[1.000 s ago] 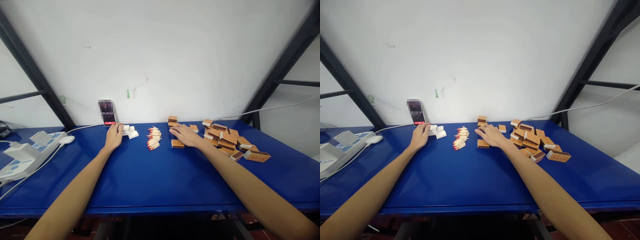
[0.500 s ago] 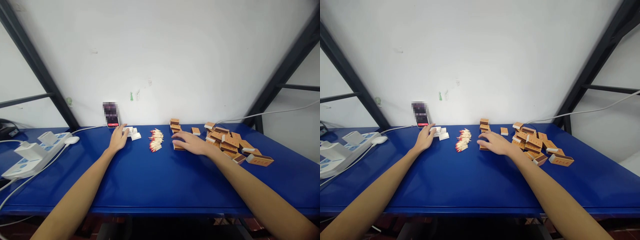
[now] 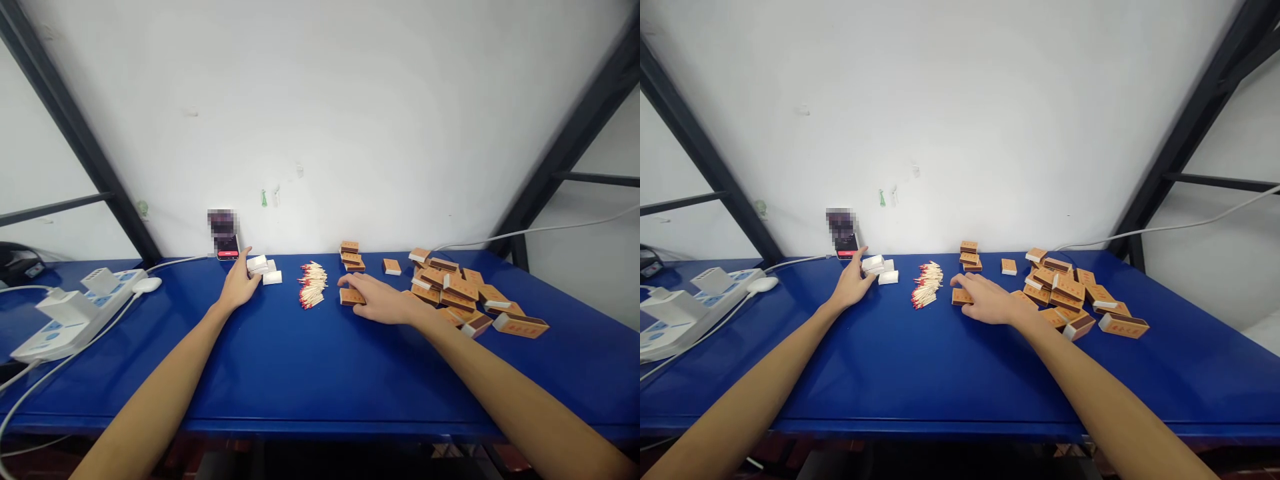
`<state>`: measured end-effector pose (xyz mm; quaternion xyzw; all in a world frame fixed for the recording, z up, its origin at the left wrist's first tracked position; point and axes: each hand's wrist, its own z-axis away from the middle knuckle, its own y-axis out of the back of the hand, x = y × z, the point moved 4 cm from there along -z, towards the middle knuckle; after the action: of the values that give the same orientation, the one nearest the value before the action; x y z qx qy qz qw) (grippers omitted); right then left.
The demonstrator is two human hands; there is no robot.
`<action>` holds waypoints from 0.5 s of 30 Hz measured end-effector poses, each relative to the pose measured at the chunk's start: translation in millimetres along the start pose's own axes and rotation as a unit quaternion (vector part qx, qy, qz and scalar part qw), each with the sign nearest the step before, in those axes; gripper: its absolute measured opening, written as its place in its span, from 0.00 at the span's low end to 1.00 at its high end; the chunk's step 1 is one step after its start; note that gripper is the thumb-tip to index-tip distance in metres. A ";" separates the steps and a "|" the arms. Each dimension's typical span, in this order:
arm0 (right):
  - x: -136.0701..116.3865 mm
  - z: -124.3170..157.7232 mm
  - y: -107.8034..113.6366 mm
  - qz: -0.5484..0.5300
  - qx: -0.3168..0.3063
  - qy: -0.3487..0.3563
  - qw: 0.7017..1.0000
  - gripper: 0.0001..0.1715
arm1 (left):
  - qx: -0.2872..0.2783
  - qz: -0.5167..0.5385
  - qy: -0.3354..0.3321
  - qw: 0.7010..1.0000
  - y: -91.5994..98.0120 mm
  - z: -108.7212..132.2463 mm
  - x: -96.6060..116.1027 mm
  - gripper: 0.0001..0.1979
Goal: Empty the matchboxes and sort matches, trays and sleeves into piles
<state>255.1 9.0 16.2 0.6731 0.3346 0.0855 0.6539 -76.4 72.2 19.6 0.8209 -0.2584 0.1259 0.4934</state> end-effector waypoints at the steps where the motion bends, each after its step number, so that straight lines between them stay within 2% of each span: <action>1: -1.6 -0.3 -1.2 -0.002 0.007 0.008 1.000 0.31 | 0.002 0.000 -0.003 1.000 -0.8 -0.1 -0.2 0.37; 6: -11.1 -0.6 -2.0 -0.018 0.056 0.044 0.997 0.30 | 0.023 -0.009 -0.017 1.000 1.3 -0.4 1.9 0.34; 10: -21.7 -1.2 1.3 -0.031 0.120 0.072 0.990 0.27 | 0.114 -0.029 -0.013 0.993 17.9 3.4 15.4 0.26; 12: -28.1 -1.3 1.0 -0.032 0.151 0.087 0.984 0.26 | 0.141 -0.026 -0.049 0.988 24.7 9.3 31.3 0.19; 13: -31.1 -1.3 -0.1 -0.031 0.162 0.091 0.982 0.26 | 0.132 -0.016 -0.084 0.988 25.4 13.3 41.9 0.17; 15: -35.6 -1.7 -3.8 -0.027 0.171 0.083 0.981 0.28 | 0.074 0.010 -0.180 0.981 21.0 23.7 67.1 0.14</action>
<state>225.7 -9.9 24.3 0.7561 0.4155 0.0650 0.5015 -33.0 23.3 54.9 0.8618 -0.3411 0.0000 0.3754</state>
